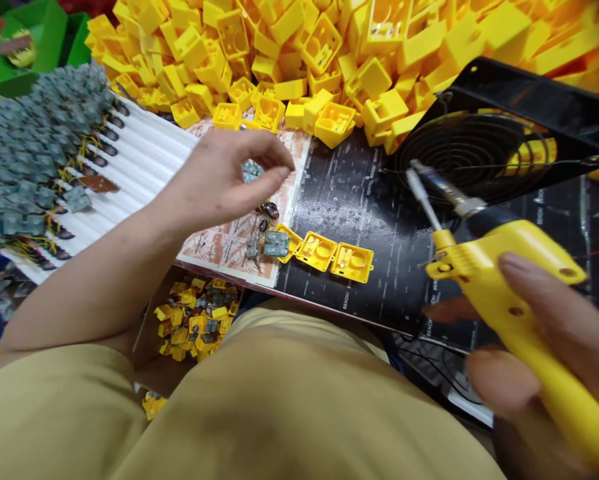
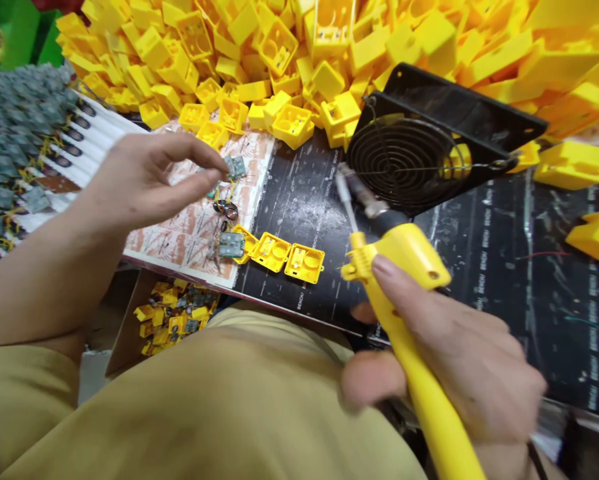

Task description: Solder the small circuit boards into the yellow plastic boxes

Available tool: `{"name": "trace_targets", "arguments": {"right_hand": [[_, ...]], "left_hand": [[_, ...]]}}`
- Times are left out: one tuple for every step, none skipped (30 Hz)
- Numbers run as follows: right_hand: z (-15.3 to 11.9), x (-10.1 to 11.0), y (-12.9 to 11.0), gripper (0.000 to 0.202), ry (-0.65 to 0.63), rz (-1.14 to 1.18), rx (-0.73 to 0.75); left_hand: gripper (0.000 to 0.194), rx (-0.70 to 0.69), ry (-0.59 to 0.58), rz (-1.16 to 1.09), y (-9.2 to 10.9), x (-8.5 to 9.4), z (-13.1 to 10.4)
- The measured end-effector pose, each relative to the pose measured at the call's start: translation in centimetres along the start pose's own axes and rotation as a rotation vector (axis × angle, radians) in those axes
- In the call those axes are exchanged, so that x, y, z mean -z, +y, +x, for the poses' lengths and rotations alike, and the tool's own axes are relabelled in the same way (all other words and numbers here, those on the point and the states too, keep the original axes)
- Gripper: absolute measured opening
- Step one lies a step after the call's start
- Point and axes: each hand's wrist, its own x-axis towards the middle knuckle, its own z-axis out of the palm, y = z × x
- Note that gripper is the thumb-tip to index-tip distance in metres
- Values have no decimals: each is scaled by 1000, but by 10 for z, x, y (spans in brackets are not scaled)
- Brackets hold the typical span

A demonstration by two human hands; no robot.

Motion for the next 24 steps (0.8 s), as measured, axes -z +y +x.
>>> {"name": "trace_targets", "arguments": {"right_hand": [[2,-2,6,53,-22,-12,67],[5,-6,12,52,-43,-40,139],[8,-11,18,52,-49,-69,214],[11,-17,24,50,-52,-95,275],[14,-24,28,47,-54,-108,308],[18,-33,31,42,-68,-115,334],[21,-41,32,39,-92,-113,355],[24,-49,32,36,-116,-102,363],[26,-56,32,34,-134,-88,371],[28,-62,32,32,-145,-82,369],[29,-65,32,30,-143,-81,368],[30,-66,32,30,-146,-88,361],[31,-66,33,32,-147,-100,347],[31,-64,33,33,-140,-119,325],[32,-63,33,35,-124,-140,299],[34,-62,32,36,-102,-158,274],[37,-62,31,37,-82,-172,254],[40,-64,29,38,-64,-180,245],[44,-67,26,38,-56,-183,248],[47,-71,24,37,-60,-182,259],[51,-76,23,36,-79,-179,274],[54,-80,22,34,-97,-177,288],[55,-84,22,33,-110,-175,295],[56,-86,22,33,-118,-173,297]], "left_hand": [[26,1,39,-10,-2,4,-7],[28,-13,28,-4,-4,4,-14],[30,-56,-14,14,-6,-2,-22],[34,-119,-74,39,-7,-11,-29],[39,-201,-127,77,-8,-24,-36],[45,-293,-150,129,-9,-38,-42],[48,-347,-161,191,-10,-52,-47],[47,-381,-169,242,-10,-64,-50],[44,-400,-181,280,-11,-73,-53],[40,-411,-199,295,-12,-77,-56],[38,-428,-222,283,-13,-76,-58],[36,-451,-251,245,-14,-71,-60],[34,-471,-284,188,-15,-62,-62],[33,-478,-300,118,-17,-50,-61],[32,-457,-285,50,-19,-39,-59],[32,-408,-246,6,-22,-28,-53],[31,-336,-189,-3,-25,-20,-43],[30,-247,-117,26,-29,-14,-31],[28,-172,-64,93,-34,-13,-15],[26,-115,-40,183,-39,-15,1],[24,-85,-53,262,-44,-20,19],[23,-65,-93,325,-49,-25,35],[19,-38,-146,372,-53,-31,48],[15,-8,-190,383,-57,-34,59]]}}
